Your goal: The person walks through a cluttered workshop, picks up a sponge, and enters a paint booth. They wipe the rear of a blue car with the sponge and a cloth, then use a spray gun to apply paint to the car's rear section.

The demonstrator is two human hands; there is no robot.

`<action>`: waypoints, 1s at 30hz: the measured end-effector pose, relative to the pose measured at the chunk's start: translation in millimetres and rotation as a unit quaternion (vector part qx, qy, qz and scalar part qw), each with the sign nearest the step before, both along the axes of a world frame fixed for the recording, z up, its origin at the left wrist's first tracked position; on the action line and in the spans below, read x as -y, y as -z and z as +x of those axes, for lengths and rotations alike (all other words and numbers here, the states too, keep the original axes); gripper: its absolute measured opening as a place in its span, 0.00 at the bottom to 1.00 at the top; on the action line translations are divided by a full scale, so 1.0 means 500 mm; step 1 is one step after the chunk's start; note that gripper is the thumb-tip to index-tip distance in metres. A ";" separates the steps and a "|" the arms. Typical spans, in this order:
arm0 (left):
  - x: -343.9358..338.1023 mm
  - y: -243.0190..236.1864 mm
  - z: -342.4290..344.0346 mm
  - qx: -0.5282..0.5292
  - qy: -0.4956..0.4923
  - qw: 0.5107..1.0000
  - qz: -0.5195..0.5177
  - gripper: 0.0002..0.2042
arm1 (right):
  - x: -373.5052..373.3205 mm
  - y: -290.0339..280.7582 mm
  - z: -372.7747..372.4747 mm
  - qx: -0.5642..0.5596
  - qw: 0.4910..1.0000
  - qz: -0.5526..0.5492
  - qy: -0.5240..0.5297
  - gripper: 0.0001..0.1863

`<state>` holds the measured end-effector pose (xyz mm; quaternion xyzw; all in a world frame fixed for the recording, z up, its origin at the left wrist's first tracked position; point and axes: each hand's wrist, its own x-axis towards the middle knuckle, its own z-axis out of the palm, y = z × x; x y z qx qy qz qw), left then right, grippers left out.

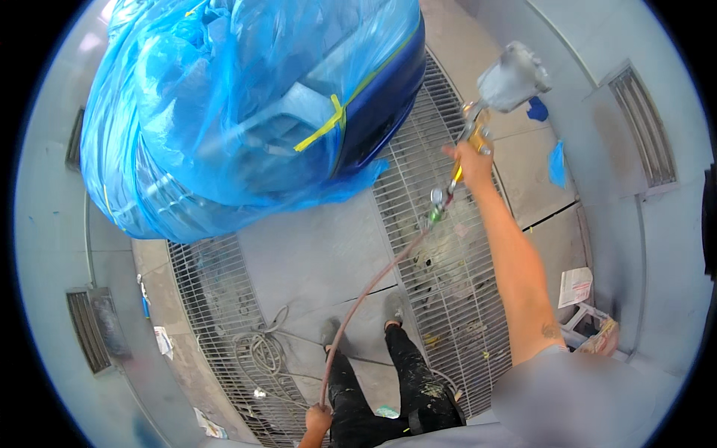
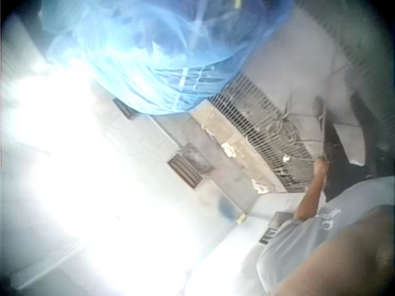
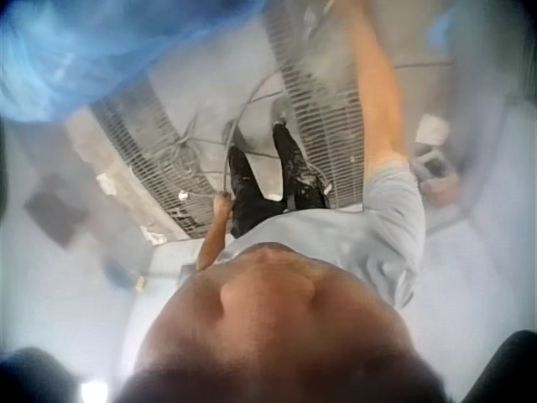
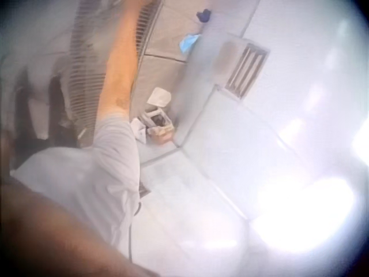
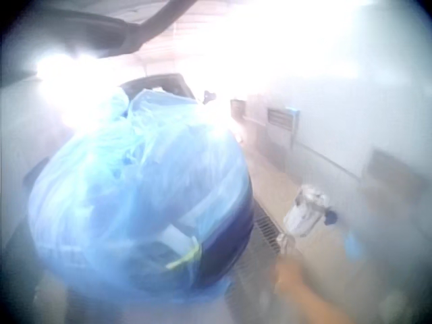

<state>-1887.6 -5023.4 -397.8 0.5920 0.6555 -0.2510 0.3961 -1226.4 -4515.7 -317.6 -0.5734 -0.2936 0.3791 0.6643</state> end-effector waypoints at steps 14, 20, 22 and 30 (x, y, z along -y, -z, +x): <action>-0.225 -0.242 0.268 0.060 0.023 0.996 -0.059 0.14 | -0.056 -0.228 0.047 0.051 0.923 -0.162 -0.345 0.12; -0.331 -0.276 0.375 0.070 0.010 0.997 0.013 0.13 | -0.254 -0.238 0.258 0.086 0.987 -0.108 -0.080 0.09; -0.325 -0.259 0.372 0.066 -0.003 0.998 0.009 0.15 | -0.266 -0.225 0.269 0.104 0.993 -0.053 -0.015 0.08; -0.196 -0.154 0.149 -0.055 -0.009 0.997 -0.061 0.13 | 0.063 0.048 0.075 0.030 0.986 -0.100 -0.129 0.14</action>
